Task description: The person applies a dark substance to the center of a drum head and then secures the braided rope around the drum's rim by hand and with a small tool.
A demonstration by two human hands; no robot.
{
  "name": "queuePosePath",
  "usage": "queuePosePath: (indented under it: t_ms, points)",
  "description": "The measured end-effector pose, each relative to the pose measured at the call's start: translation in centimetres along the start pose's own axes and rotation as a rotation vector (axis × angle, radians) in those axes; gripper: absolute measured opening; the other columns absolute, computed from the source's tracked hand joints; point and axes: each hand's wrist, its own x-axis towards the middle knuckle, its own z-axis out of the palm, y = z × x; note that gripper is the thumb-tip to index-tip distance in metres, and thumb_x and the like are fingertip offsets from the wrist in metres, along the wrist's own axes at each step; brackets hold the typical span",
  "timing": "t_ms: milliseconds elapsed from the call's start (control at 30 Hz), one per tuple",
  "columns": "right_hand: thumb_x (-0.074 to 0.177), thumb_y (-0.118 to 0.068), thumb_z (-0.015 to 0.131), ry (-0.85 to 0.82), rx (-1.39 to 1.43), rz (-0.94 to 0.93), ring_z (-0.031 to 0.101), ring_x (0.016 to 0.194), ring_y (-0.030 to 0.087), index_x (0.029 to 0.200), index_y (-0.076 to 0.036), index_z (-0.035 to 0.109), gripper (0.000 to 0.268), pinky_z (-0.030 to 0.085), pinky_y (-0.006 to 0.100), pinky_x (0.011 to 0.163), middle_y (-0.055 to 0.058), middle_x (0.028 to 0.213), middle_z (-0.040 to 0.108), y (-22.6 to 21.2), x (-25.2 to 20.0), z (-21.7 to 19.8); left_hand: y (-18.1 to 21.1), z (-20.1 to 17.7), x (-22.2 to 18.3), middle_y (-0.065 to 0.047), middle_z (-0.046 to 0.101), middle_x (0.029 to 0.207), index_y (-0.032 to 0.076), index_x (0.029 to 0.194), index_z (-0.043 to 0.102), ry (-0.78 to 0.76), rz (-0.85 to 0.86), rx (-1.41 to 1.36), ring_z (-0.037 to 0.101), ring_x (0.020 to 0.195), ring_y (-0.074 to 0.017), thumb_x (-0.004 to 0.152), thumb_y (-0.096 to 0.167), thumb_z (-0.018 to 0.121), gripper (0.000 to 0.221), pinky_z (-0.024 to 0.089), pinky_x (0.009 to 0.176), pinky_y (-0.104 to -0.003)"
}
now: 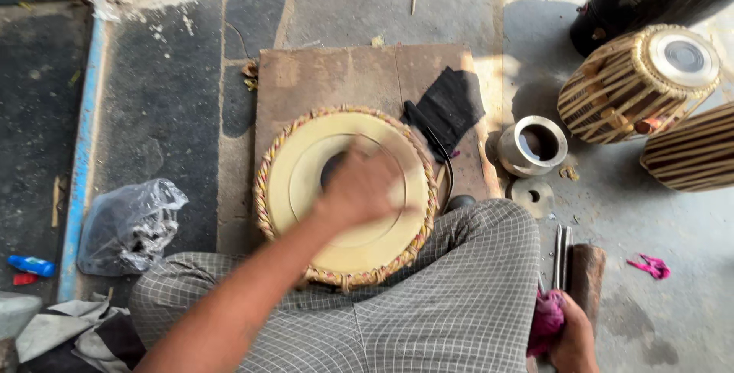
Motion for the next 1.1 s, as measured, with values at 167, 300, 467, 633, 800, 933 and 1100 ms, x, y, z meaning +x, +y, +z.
queuePosePath:
  t_ms: [167,300,467,633,800,933,1100]
  points:
    - [0.100,-0.009,0.051,0.131,-0.232,0.023,0.070,0.087,0.018,0.119,-0.003,0.064,0.024,0.057,0.034,0.074,0.008,0.102,0.072,-1.5,0.1,-0.2,-8.3,-3.3,0.2,-0.029,0.067,0.123,0.009,0.160,0.034,0.029,-0.400,-0.222,0.065,0.118,-0.0459,0.080,0.091,0.041,0.115,0.051,0.098,-0.057]
    - [0.106,-0.016,0.053,0.295,-0.297,0.102,0.070,0.085,0.017,0.120,0.000,0.062,0.023,0.058,0.035,0.075,0.012,0.106,0.072,-1.1,1.0,1.4,-8.0,-2.7,-1.1,-0.031,0.070,0.110,0.008,0.149,0.046,0.018,-0.501,-0.170,0.067,0.109,-0.0486,0.080,0.093,0.041,0.109,0.054,0.090,-0.058]
    - [0.105,-0.025,0.058,0.266,-0.336,-0.118,0.068,0.099,0.015,0.130,-0.006,0.056,0.031,0.055,0.035,0.086,0.005,0.113,0.070,-1.7,-0.4,3.6,-9.0,-2.2,-3.8,-0.029,0.071,0.109,0.004,0.139,0.051,0.004,-0.659,-0.209,0.069,0.107,-0.0448,0.085,0.090,0.036,0.103,0.055,0.088,-0.056]
    - [0.094,-0.034,0.053,0.253,-0.276,0.222,0.072,0.098,0.022,0.131,-0.019,0.056,0.040,0.056,0.045,0.085,0.005,0.112,0.074,-2.2,-2.5,5.1,-8.5,-1.8,-6.5,-0.029,0.072,0.101,0.004,0.129,0.055,0.007,-0.739,-0.206,0.070,0.104,-0.0461,0.091,0.086,0.034,0.093,0.054,0.088,-0.056]
    - [0.103,-0.037,0.055,0.264,-0.237,0.194,0.070,0.087,0.023,0.120,0.000,0.065,0.042,0.055,0.039,0.077,0.010,0.100,0.074,1.4,-1.7,2.8,-7.5,-1.0,-7.6,-0.028,0.073,0.098,0.002,0.126,0.055,0.023,-0.757,-0.222,0.072,0.100,-0.0452,0.093,0.084,0.033,0.091,0.056,0.084,-0.056]
    - [0.101,-0.031,0.056,0.245,-0.317,0.162,0.069,0.081,0.022,0.118,0.000,0.066,0.037,0.055,0.040,0.070,0.011,0.096,0.073,1.4,-1.0,2.2,-7.5,-1.6,-8.0,-0.028,0.073,0.100,0.003,0.122,0.058,0.020,-0.752,-0.253,0.072,0.101,-0.0451,0.094,0.082,0.036,0.087,0.056,0.085,-0.057]
    - [0.099,-0.018,0.061,-0.252,-0.042,0.188,0.068,0.085,0.022,0.119,0.002,0.065,0.028,0.056,0.038,0.071,0.013,0.104,0.073,-1.8,-1.4,1.2,-7.4,-1.3,-8.1,-0.027,0.072,0.107,0.009,0.128,0.058,0.077,-0.762,-0.265,0.069,0.106,-0.0471,0.092,0.081,0.041,0.082,0.051,0.090,-0.059]
